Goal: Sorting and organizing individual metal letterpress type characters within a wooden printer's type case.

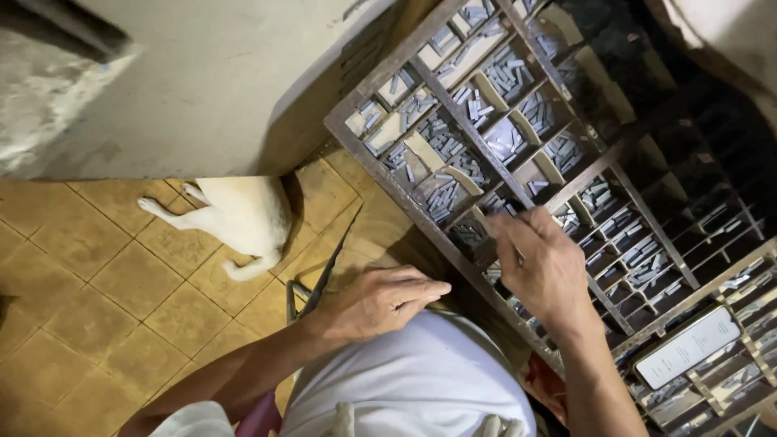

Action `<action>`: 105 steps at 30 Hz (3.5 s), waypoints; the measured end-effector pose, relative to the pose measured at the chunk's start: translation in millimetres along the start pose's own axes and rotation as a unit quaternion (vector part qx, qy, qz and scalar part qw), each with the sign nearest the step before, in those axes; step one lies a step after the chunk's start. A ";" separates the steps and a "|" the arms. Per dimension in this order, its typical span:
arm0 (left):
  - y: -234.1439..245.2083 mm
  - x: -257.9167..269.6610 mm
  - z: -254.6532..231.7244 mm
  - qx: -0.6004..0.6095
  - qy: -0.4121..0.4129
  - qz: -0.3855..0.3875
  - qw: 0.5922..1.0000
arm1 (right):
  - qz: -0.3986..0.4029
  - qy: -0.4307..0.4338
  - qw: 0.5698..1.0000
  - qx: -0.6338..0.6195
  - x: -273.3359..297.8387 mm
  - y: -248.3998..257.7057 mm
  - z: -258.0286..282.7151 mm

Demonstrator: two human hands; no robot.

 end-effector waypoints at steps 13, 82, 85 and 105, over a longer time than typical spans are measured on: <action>-19.4 0.2 12.2 -0.003 0.014 0.006 1.000 | 0.080 0.031 0.996 -0.014 -53.8 -5.7 29.6; -13.0 3.7 -3.4 0.010 -0.007 0.004 1.000 | 0.134 0.071 0.984 0.095 -34.9 -18.8 45.0; -12.1 0.9 -7.1 0.006 -0.012 0.015 1.000 | 0.153 0.106 0.976 0.112 -57.0 -29.4 64.5; 60.4 -52.9 -50.8 -0.062 -0.026 -0.158 0.985 | -0.062 0.015 0.960 -0.272 -31.6 20.7 21.8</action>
Point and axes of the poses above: each hand's wrist, its own x-axis away from the middle knuckle, its own y-axis out of the back of the hand, z = x × y, the point moved 10 cm from there along -x, towards the middle knuckle, and after that the axes turned 9 degrees about -x, right-handed, at the moved point
